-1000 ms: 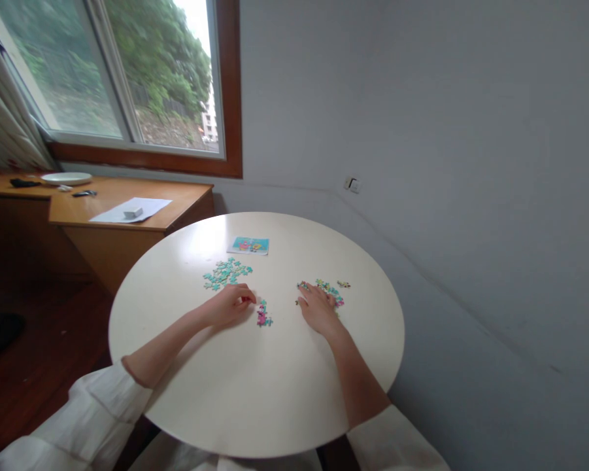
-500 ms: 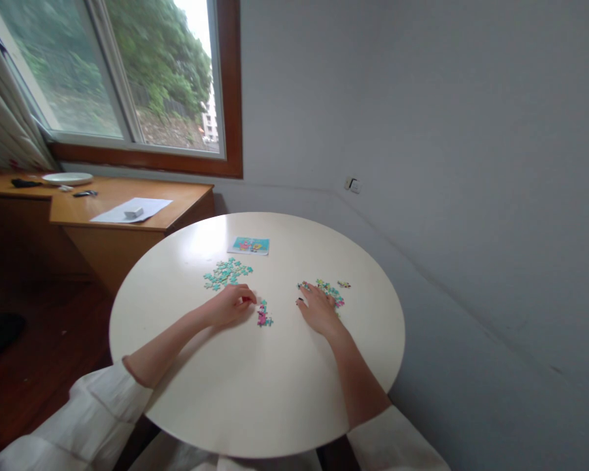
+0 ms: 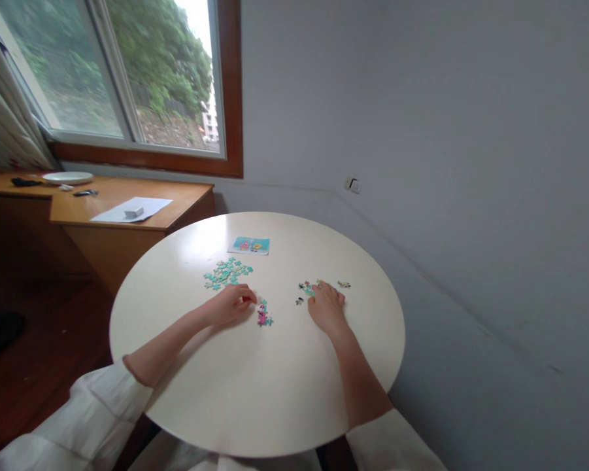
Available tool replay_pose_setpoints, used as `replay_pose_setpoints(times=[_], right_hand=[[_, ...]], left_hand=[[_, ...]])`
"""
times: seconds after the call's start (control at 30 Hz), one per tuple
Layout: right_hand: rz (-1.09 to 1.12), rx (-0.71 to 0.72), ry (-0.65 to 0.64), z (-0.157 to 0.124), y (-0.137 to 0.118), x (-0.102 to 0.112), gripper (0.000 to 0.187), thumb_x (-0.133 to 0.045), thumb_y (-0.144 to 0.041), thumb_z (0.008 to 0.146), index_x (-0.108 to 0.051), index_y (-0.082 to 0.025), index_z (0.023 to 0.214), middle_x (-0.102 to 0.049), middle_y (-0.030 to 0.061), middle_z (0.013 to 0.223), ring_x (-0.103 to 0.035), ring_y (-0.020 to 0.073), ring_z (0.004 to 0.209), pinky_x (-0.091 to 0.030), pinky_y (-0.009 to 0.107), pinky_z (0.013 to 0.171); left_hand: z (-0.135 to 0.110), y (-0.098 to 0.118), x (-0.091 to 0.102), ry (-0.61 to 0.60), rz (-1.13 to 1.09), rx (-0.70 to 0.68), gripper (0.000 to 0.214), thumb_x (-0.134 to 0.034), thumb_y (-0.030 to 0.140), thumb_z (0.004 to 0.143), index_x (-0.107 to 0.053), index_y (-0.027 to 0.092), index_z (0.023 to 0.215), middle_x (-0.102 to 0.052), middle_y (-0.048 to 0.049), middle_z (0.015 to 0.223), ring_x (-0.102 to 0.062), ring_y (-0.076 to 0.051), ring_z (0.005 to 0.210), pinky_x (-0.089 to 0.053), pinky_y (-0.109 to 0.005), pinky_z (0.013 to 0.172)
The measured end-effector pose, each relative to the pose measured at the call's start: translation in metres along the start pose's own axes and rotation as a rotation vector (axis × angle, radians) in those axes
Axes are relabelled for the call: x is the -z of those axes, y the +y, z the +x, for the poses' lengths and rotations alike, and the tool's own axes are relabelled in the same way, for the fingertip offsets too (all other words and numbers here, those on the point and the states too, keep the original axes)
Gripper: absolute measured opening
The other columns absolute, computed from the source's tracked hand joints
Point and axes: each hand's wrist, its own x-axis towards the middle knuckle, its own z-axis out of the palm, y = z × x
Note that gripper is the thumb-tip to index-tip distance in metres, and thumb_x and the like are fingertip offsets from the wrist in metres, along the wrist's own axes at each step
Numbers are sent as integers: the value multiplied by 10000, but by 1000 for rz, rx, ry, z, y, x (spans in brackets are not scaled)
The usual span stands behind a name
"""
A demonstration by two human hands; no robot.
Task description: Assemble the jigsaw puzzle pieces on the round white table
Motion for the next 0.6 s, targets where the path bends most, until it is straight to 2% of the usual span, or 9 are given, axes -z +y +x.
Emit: replay_pose_setpoints(times=[0.17,0.4,0.6], right_hand=[[20,-35,-5,1,6,3,367,-361,-168,779,-570,-185,1080,-508,92,1222,-439,247,1113,-291,415,897],[15,-13,-77,0,4,2,432,-346,-167,776,-528,-250,1159,-472,44,1272,-415,227,1148,-279,422,916],[-1,1,-95,0,3,1,422,-352,-215,796,-504,-238,1189,-440,58,1300,-395,228,1167,-270,431,924]], left_hand=[[-1,0,1,2,6,1,258,-420,128,734,-667,162,798,-625,-46,813,-549,-120,662,-418,-214,665],[-2,3,3,-11,2,7,258,-420,122,733,-666,158,804,-623,-50,820,-548,-122,665,-417,-214,663],[-1,2,2,-1,-6,4,259,-422,117,727,-668,159,798,-623,-46,811,-550,-120,668,-418,-213,666]])
